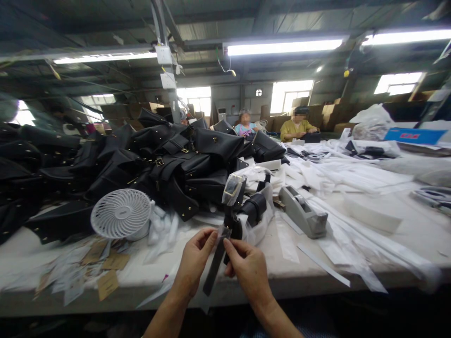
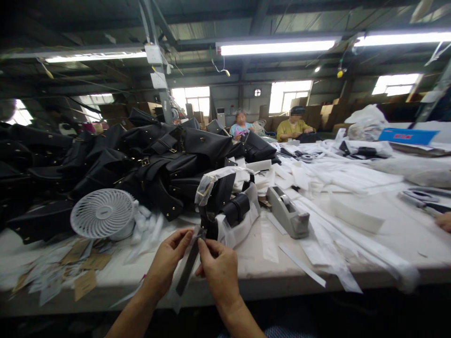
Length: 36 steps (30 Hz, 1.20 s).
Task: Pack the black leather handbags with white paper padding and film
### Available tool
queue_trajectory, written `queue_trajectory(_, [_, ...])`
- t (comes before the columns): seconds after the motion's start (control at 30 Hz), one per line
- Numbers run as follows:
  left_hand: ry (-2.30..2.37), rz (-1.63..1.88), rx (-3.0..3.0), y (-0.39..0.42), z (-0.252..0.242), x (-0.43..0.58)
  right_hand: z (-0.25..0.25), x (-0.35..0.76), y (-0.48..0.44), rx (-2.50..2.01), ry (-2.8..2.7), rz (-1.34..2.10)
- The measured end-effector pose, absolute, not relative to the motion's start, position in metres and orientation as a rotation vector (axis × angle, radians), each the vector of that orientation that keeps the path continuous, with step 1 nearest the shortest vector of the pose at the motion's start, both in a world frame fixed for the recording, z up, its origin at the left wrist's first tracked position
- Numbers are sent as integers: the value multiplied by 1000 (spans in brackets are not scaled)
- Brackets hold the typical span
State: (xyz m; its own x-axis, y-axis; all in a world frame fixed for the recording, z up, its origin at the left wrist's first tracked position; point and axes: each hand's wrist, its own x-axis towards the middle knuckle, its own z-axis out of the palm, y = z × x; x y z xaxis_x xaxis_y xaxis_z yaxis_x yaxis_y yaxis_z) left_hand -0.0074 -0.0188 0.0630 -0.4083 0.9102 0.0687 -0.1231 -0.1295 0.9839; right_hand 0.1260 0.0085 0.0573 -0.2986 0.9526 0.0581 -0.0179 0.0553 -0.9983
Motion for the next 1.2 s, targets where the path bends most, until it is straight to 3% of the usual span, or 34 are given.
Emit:
queue_trajectory(0.13, [1300,1631,945,-19,61,-4,59,128,12,-1006,-1516,1334])
queue_trajectory(0.5, [1221,1755,793,-10,53,7,69,133,23,-1023,-1805,768])
queue_trajectory(1.2, [1311,1830,808,-11,53,4,71,126,16,-1023,-1745,1083])
